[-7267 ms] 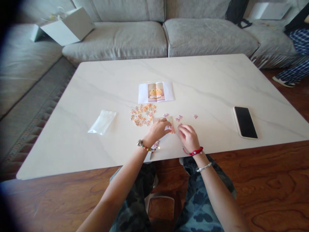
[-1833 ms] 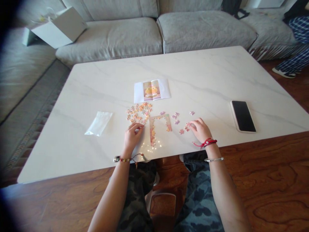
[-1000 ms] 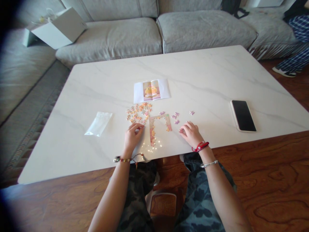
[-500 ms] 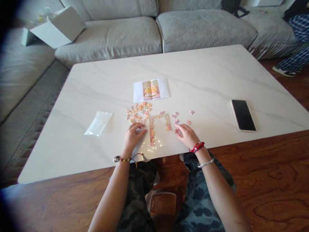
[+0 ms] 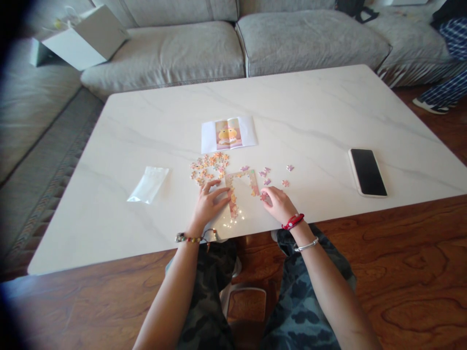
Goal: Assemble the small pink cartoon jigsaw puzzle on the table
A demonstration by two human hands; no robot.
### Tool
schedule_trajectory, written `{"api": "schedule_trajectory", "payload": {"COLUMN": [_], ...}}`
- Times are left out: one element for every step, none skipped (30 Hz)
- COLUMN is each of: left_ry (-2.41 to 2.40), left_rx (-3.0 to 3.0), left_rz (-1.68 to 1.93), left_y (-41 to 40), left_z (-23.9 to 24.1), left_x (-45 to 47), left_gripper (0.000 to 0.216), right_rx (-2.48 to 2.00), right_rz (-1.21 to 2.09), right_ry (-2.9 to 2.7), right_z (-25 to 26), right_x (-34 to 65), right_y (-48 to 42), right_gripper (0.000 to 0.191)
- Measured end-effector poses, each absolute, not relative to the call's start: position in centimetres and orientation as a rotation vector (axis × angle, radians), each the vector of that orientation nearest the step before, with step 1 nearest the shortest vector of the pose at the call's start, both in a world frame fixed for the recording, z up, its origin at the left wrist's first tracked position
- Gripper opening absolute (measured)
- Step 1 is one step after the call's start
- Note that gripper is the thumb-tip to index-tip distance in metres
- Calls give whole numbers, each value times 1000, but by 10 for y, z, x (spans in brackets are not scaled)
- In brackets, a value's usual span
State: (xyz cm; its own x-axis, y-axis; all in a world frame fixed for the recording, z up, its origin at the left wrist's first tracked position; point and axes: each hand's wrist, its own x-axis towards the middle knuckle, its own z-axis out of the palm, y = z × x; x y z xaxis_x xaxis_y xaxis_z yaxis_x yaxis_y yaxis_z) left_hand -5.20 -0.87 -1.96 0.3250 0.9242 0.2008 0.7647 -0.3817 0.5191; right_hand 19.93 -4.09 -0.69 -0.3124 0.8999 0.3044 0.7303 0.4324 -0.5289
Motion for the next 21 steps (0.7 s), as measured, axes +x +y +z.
{"api": "schedule_trajectory", "payload": {"left_ry": [1518, 1527, 1535, 1540, 1543, 1543, 1541, 1543, 1545, 1547, 1549, 1550, 1549, 1547, 1544, 1545, 1548, 1551, 1555, 1558, 1560], "left_rx": [2270, 2274, 2277, 2280, 2283, 2286, 2288, 2289, 2290, 2292, 2292, 2291, 2289, 2286, 2282, 2277, 2273, 2268, 2263, 2259, 2255], "left_rz": [670, 663, 659, 656, 655, 656, 656, 658, 658, 656, 655, 656, 659, 665, 672, 681, 690, 698, 706, 713, 718], "left_y": [-9, -9, -10, -10, -10, -10, -11, -11, -11, -11, -11, -10, -10, -10, -10, -10, -10, -9, -9, -9, -9], "left_z": [-19, -19, -19, -19, -19, -18, -18, -18, -18, -18, -18, -18, -18, -18, -18, -18, -19, -19, -19, -20, -20], "left_x": [-52, -51, -51, -51, -50, -50, -50, -50, -50, -50, -50, -50, -50, -50, -50, -50, -50, -50, -50, -51, -51], "left_gripper": [31, 33, 33, 34, 33, 33, 33, 32, 32, 32, 32, 32, 32, 33, 33, 33, 33, 33, 33, 33, 32], "right_rx": [-1370, -1372, -1373, -1375, -1378, -1380, -1380, -1377, -1370, -1357, -1343, -1330, -1319, -1310, -1305, -1303, -1303, -1304, -1306, -1306, -1305], "right_rz": [400, 403, 403, 401, 397, 391, 385, 382, 383, 387, 392, 395, 398, 400, 397, 391, 382, 370, 356, 344, 338], "right_ry": [-2126, -2125, -2125, -2126, -2128, -2130, -2133, -2138, -2142, -2147, -2150, -2151, -2152, -2153, -2152, -2152, -2151, -2152, -2151, -2151, -2152], "right_z": [-7, -7, -7, -7, -7, -7, -8, -8, -9, -9, -10, -11, -12, -12, -12, -12, -11, -11, -11, -11, -11], "right_x": [199, 198, 197, 196, 195, 193, 192, 190, 188, 187, 186, 185, 184, 183, 183, 183, 183, 184, 184, 184, 184], "right_y": [-41, -41, -41, -41, -41, -41, -41, -41, -41, -40, -40, -39, -39, -38, -38, -38, -37, -37, -37, -37, -37], "right_gripper": [25, 25, 24, 24, 24, 23, 23, 23, 23, 23, 23, 22, 20, 19, 17, 16, 14, 14, 13, 13, 14]}}
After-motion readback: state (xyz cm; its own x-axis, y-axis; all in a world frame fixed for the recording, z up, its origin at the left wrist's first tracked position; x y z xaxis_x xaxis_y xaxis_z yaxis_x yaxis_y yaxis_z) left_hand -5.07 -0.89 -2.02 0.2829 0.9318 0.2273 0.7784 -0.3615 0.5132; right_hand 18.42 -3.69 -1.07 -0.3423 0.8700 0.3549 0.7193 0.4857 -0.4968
